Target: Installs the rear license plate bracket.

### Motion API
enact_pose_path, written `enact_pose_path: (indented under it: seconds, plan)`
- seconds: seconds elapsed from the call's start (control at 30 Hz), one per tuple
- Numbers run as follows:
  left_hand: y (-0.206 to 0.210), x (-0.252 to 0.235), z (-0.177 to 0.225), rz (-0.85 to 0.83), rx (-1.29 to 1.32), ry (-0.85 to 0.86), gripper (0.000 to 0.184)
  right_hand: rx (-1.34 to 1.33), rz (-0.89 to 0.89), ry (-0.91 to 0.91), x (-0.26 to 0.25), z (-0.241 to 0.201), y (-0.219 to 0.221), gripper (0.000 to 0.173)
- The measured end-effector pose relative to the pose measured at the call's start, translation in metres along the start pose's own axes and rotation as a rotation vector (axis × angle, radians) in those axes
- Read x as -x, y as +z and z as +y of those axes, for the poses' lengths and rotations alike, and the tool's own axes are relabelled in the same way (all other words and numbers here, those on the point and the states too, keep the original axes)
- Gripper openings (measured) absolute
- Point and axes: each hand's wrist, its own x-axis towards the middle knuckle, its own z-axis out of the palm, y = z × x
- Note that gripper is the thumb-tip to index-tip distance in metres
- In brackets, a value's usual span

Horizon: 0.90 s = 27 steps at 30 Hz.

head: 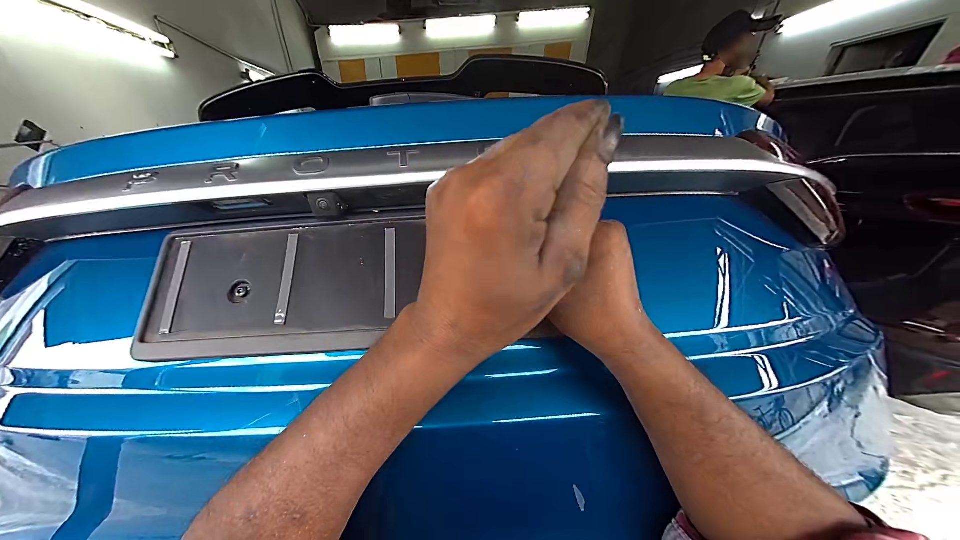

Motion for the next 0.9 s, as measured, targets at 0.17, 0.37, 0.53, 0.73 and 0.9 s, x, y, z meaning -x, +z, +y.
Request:
enact_pose_path:
  seconds: [0.17, 0.37, 0.53, 0.73, 0.9]
  plan:
    - [-0.008, -0.012, -0.023, -0.067, 0.835, -0.471, 0.024, -0.038, -0.090, 0.012, 0.000, 0.009, 0.003, 0.038]
    - [-0.008, -0.026, -0.025, -0.295, 1.005, -0.718, 0.026, -0.006, -0.066, 0.020, 0.002, 0.010, 0.001, 0.037]
    - [0.001, -0.001, -0.010, -0.013, 0.546, -0.473, 0.019, -0.035, -0.039, 0.037, 0.002, 0.008, 0.007, 0.031]
    - [-0.005, -0.001, -0.036, -0.215, 0.286, -0.244, 0.025, -0.033, -0.035, -0.014, 0.002, 0.005, 0.003, 0.017]
    - [-0.020, -0.029, -0.049, -0.642, 0.774, -0.376, 0.022, -0.078, -0.062, -0.040, 0.002, 0.004, 0.001, 0.020]
